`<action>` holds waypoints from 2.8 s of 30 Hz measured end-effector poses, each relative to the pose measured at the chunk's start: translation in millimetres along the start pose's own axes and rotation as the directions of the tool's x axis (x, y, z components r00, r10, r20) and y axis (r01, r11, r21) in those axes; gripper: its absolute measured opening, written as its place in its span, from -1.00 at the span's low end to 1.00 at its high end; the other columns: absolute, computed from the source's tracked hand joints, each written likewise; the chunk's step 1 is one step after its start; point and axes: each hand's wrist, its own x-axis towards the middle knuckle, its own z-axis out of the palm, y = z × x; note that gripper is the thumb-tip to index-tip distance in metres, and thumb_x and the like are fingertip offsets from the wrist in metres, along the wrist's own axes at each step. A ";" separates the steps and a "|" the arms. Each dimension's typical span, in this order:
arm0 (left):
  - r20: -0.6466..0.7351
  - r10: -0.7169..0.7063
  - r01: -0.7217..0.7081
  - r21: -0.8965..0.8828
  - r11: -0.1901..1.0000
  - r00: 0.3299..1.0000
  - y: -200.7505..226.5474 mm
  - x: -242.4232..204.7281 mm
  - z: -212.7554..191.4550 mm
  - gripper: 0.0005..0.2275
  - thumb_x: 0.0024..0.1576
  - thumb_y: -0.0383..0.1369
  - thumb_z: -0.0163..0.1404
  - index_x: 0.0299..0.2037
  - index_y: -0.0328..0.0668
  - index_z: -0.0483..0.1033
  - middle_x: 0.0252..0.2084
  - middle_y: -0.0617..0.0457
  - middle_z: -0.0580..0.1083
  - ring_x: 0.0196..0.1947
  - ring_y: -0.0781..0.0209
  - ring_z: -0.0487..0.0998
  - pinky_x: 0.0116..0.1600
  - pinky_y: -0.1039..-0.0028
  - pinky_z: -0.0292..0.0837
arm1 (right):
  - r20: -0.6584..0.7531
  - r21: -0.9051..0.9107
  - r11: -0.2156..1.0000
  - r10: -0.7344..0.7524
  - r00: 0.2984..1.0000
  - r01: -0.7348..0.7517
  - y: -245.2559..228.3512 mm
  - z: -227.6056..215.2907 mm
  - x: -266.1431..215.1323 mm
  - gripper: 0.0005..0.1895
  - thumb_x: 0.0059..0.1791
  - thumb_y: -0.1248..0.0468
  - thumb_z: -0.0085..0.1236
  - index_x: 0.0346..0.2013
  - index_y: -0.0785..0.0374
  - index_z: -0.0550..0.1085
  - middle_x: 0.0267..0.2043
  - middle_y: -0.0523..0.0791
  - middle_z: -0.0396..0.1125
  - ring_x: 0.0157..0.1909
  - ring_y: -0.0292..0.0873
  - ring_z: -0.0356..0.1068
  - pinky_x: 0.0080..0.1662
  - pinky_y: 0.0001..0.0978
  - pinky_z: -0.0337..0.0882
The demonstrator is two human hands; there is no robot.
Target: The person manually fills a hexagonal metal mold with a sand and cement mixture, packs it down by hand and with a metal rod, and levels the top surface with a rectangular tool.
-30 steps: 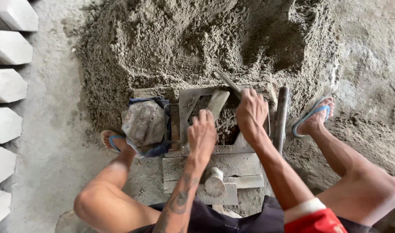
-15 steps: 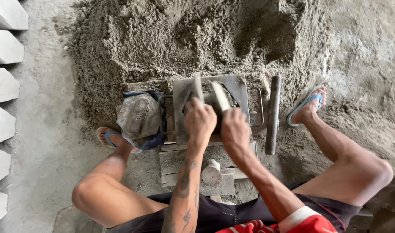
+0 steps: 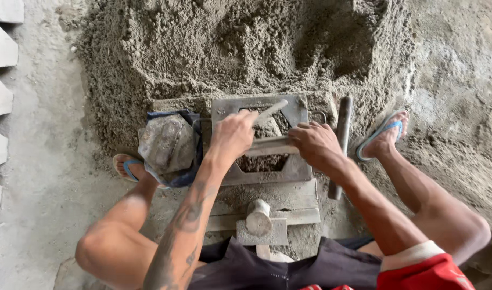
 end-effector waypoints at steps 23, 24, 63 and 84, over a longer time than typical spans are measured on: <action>-0.136 -0.763 0.713 -0.283 0.642 0.632 7.6 -25.5 4.4 -0.77 0.09 -0.40 -0.19 -0.07 -0.23 0.37 -0.11 -0.04 0.43 -0.34 -0.07 0.58 -0.42 0.14 0.54 | 0.416 0.324 0.945 -0.105 0.903 -0.040 73.4 85.3 339.4 -0.58 0.15 0.39 -0.15 0.24 -0.04 0.46 -0.15 -0.02 0.52 -0.63 -0.23 0.30 -0.60 -0.46 0.34; -0.141 -0.757 0.705 -0.290 0.647 0.638 9.7 -27.8 3.1 -0.74 0.08 -0.41 -0.18 -0.03 -0.22 0.38 -0.09 -0.02 0.44 -0.32 -0.05 0.60 -0.41 0.15 0.55 | 0.448 0.375 0.919 -0.062 0.892 -0.124 70.2 75.1 331.3 -0.55 0.14 0.40 -0.17 0.25 -0.03 0.46 -0.13 0.00 0.51 -0.59 -0.20 0.36 -0.58 -0.43 0.43; -0.194 -0.678 0.548 -0.453 0.703 0.709 52.5 -68.9 -17.5 -0.56 0.17 -0.38 -0.25 0.22 -0.52 0.27 -0.06 -0.36 0.38 -0.25 -0.16 0.62 -0.43 0.14 0.64 | -0.547 -0.017 0.995 -0.091 0.832 0.098 -28.0 24.6 27.5 -0.51 -0.03 0.48 -0.18 0.03 -0.08 0.51 0.06 -0.16 0.45 0.08 0.02 0.44 0.00 -0.06 0.45; -0.042 0.376 -0.360 0.209 0.909 0.926 3.7 23.4 -10.5 -0.61 0.10 -0.57 -0.26 -0.04 -0.01 0.61 -0.15 -0.02 0.55 -0.19 0.01 0.59 -0.19 0.24 0.55 | -0.204 -0.065 0.995 -0.081 0.976 0.070 -14.5 17.3 -7.3 -0.87 -0.03 0.08 0.16 -0.25 -0.02 0.47 -0.31 -0.25 0.37 -0.11 -0.10 0.41 0.04 -0.09 0.32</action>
